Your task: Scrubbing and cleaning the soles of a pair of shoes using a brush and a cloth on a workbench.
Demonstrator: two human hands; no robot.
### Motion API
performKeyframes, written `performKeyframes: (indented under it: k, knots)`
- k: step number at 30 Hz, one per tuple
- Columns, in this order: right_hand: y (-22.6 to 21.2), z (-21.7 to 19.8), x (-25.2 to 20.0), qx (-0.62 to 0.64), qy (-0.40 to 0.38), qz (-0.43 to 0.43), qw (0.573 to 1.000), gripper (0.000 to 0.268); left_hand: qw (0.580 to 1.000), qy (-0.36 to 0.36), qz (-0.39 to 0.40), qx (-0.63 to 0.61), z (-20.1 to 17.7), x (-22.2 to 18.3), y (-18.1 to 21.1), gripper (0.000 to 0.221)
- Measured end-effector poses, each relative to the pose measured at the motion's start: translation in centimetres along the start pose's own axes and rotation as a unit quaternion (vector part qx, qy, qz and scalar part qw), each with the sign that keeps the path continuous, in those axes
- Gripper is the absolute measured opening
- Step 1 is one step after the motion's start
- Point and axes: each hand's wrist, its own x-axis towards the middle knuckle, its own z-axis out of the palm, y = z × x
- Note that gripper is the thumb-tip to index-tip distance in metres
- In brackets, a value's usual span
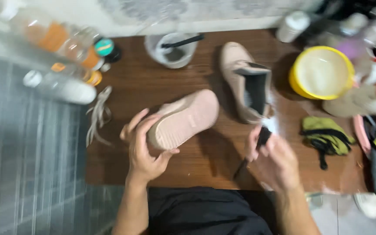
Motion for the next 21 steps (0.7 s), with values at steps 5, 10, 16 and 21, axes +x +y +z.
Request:
performKeyframes:
  k: [5,10,16,21]
  knots:
    - [6.8,0.6,-6.3,-0.038,-0.023,0.138,0.989,0.04,0.968,-0.141,-0.002,-0.21,-2.9,2.1,-0.5,0.084]
    - [7.6,-2.0,-9.2,-0.145,-0.119,0.146,0.971,0.051,0.912,-0.23,-0.009,-0.34,-2.0,1.3,-1.6,0.081]
    - [1.1,2.1,-3.5,-0.499,-0.116,-0.053,0.857,0.057,0.871,-0.269,-0.037,-0.409,-0.5,0.6,-0.6,0.074]
    - [0.7,2.1,-0.2,-0.702,-0.044,-0.181,0.687,0.019,0.908,-0.221,-0.02,-0.356,1.9,-0.4,0.0,0.069]
